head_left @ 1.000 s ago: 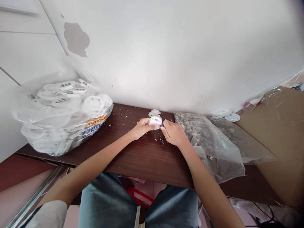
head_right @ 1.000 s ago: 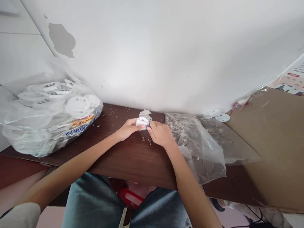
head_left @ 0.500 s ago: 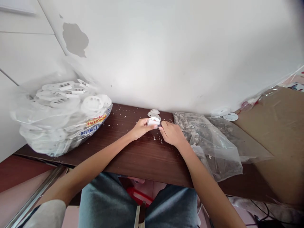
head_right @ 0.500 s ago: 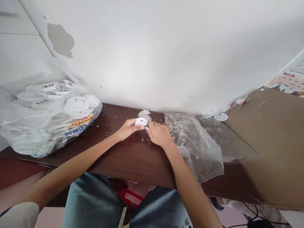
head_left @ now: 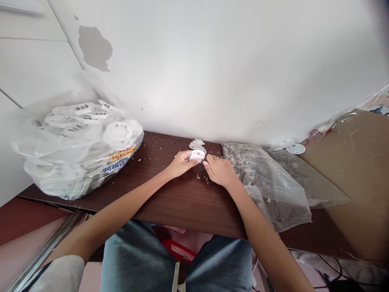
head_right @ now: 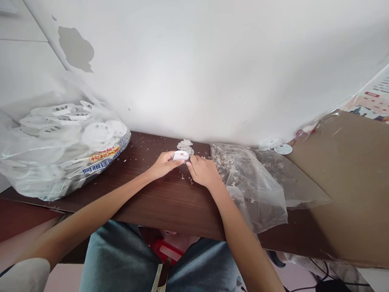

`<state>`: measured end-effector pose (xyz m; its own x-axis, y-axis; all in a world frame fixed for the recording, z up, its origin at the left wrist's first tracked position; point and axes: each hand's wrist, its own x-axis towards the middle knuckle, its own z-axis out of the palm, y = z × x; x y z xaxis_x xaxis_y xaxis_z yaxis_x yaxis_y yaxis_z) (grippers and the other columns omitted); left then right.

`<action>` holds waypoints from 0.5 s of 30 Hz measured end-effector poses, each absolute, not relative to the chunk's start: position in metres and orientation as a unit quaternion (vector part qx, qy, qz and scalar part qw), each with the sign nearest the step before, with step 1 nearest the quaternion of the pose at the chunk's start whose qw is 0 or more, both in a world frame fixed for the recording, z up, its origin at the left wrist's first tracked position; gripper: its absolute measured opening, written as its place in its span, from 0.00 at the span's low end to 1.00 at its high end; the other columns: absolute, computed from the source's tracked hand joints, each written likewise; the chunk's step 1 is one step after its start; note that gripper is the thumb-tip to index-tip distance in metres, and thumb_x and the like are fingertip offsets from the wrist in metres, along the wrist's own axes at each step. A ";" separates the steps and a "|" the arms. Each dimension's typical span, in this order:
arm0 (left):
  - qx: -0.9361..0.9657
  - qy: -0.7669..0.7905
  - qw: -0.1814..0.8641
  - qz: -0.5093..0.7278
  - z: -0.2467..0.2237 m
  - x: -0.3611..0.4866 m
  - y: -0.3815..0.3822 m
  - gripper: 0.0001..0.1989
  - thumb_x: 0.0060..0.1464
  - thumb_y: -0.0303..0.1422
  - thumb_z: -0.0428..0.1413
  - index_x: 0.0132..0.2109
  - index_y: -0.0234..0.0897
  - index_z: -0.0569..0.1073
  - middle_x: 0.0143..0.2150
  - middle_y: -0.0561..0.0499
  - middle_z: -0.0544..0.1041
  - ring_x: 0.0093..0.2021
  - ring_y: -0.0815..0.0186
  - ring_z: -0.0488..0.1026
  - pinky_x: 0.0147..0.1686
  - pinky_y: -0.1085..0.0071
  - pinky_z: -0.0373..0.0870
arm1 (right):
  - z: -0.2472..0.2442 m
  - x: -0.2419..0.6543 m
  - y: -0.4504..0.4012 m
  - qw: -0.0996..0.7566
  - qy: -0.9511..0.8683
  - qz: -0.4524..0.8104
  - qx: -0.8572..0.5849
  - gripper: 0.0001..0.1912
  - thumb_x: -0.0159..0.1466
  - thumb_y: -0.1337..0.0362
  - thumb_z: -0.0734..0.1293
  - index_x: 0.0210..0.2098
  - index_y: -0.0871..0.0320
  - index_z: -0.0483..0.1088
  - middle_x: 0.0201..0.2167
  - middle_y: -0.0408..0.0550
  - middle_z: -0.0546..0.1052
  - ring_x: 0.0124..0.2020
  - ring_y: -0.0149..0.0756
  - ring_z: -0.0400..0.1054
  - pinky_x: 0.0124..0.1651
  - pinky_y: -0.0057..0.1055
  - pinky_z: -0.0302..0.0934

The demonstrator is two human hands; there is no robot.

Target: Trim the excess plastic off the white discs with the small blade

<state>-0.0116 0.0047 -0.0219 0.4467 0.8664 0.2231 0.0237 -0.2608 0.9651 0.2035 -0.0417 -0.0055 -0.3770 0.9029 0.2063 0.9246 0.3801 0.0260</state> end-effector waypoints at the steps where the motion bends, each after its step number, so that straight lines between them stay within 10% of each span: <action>1: 0.685 0.330 0.503 0.411 -0.022 -0.012 0.005 0.22 0.57 0.48 0.67 0.47 0.32 0.81 0.37 0.49 0.79 0.36 0.65 0.71 0.39 0.69 0.66 | -0.005 0.203 -0.042 0.075 -0.825 -0.066 -0.556 0.25 0.81 0.52 0.45 0.49 0.59 0.67 0.44 0.57 0.81 0.42 0.46 0.76 0.35 0.35 0.54; 15: 0.761 0.372 0.289 0.445 -0.024 -0.013 0.003 0.12 0.63 0.42 0.62 0.45 0.38 0.81 0.40 0.47 0.79 0.40 0.60 0.72 0.44 0.65 0.67 | -0.002 0.191 -0.043 0.072 -0.800 -0.027 -0.595 0.26 0.81 0.51 0.44 0.53 0.59 0.66 0.47 0.58 0.81 0.44 0.47 0.78 0.39 0.35 0.59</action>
